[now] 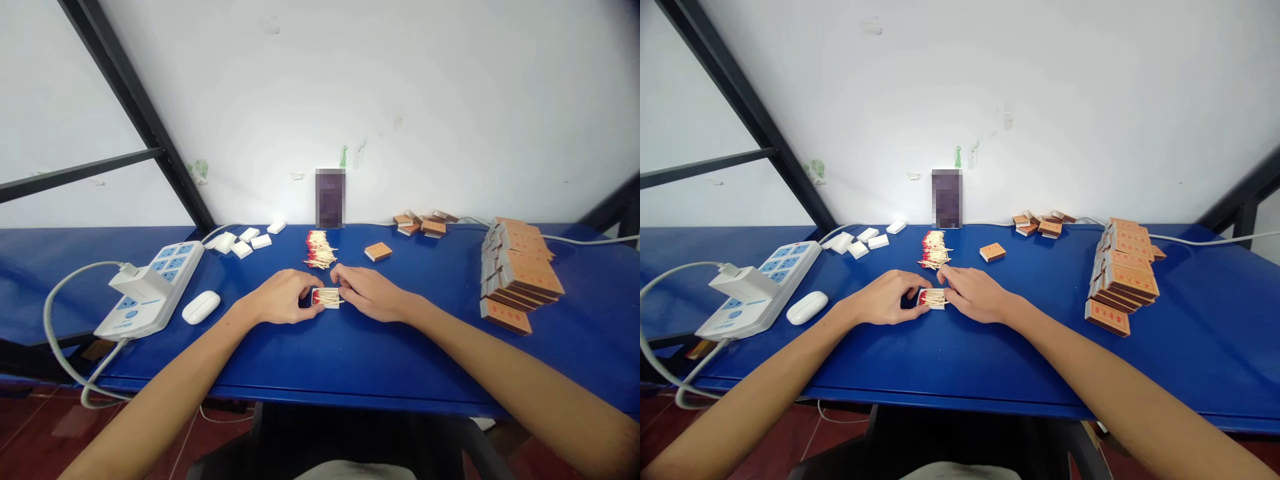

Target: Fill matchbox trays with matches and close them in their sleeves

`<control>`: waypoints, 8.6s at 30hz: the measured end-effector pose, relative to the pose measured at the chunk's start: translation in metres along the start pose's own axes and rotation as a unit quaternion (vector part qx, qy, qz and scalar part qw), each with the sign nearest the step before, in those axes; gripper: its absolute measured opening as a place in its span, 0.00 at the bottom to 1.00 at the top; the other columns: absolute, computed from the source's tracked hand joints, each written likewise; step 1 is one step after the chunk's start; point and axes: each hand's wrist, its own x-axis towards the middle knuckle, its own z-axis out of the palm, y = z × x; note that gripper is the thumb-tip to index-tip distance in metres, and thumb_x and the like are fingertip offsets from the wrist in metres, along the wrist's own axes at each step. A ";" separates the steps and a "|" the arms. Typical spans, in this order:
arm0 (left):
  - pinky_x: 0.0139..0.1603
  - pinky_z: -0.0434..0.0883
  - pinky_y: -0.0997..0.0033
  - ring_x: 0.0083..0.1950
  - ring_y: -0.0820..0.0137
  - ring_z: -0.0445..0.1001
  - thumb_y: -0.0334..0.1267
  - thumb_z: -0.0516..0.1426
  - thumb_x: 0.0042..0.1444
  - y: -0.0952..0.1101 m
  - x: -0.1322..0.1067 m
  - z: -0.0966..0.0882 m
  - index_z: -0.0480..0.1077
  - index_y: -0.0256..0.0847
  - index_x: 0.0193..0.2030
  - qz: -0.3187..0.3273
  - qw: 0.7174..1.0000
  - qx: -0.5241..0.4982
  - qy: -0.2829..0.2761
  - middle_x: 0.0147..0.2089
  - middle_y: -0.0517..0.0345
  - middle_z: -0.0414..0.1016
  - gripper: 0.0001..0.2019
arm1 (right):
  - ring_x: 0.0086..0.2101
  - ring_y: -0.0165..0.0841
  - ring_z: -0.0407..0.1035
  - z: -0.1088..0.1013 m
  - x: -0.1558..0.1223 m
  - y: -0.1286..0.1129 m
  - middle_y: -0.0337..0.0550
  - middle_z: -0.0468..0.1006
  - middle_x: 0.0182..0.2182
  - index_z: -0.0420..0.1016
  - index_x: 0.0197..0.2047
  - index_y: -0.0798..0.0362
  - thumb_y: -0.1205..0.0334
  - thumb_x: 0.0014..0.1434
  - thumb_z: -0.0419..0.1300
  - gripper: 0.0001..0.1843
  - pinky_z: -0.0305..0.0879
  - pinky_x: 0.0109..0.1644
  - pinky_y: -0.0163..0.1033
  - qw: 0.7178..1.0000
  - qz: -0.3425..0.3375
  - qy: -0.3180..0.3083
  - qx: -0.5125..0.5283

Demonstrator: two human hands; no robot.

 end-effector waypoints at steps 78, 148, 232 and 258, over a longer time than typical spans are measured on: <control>0.36 0.65 0.68 0.36 0.67 0.73 0.41 0.49 0.66 -0.042 0.001 0.012 0.73 0.44 0.50 -0.131 0.974 0.102 0.155 0.39 0.58 0.76 0.14 | 0.47 0.38 0.67 0.007 -0.003 -0.003 0.48 0.74 0.48 0.74 0.51 0.51 0.60 0.68 0.54 0.12 0.60 0.51 0.45 0.996 -0.081 0.016 -0.023; 0.28 0.58 0.74 0.24 0.75 0.66 0.44 0.56 0.63 -0.042 0.008 0.015 0.78 0.43 0.40 -0.074 0.994 -0.031 0.074 0.23 0.64 0.71 0.11 | 0.20 0.25 0.57 0.008 0.024 0.024 0.32 0.67 0.17 0.77 0.34 0.55 0.56 0.60 0.60 0.11 0.52 0.27 0.33 0.980 0.103 0.108 0.134; 0.28 0.58 0.75 0.21 0.78 0.58 0.38 0.55 0.60 -0.038 0.004 0.012 0.75 0.40 0.42 -0.054 0.992 -0.094 0.065 0.20 0.69 0.60 0.08 | 0.25 0.26 0.62 0.017 0.005 0.017 0.36 0.69 0.24 0.80 0.35 0.54 0.67 0.61 0.60 0.07 0.54 0.31 0.32 0.994 -0.062 0.093 -0.003; 0.28 0.57 0.75 0.22 0.77 0.59 0.47 0.58 0.61 -0.039 0.006 0.013 0.75 0.40 0.42 -0.071 0.991 -0.093 0.059 0.21 0.68 0.62 0.12 | 0.25 0.26 0.62 0.016 0.004 0.019 0.36 0.70 0.23 0.77 0.35 0.54 0.65 0.62 0.59 0.06 0.55 0.31 0.33 0.992 -0.033 0.117 0.020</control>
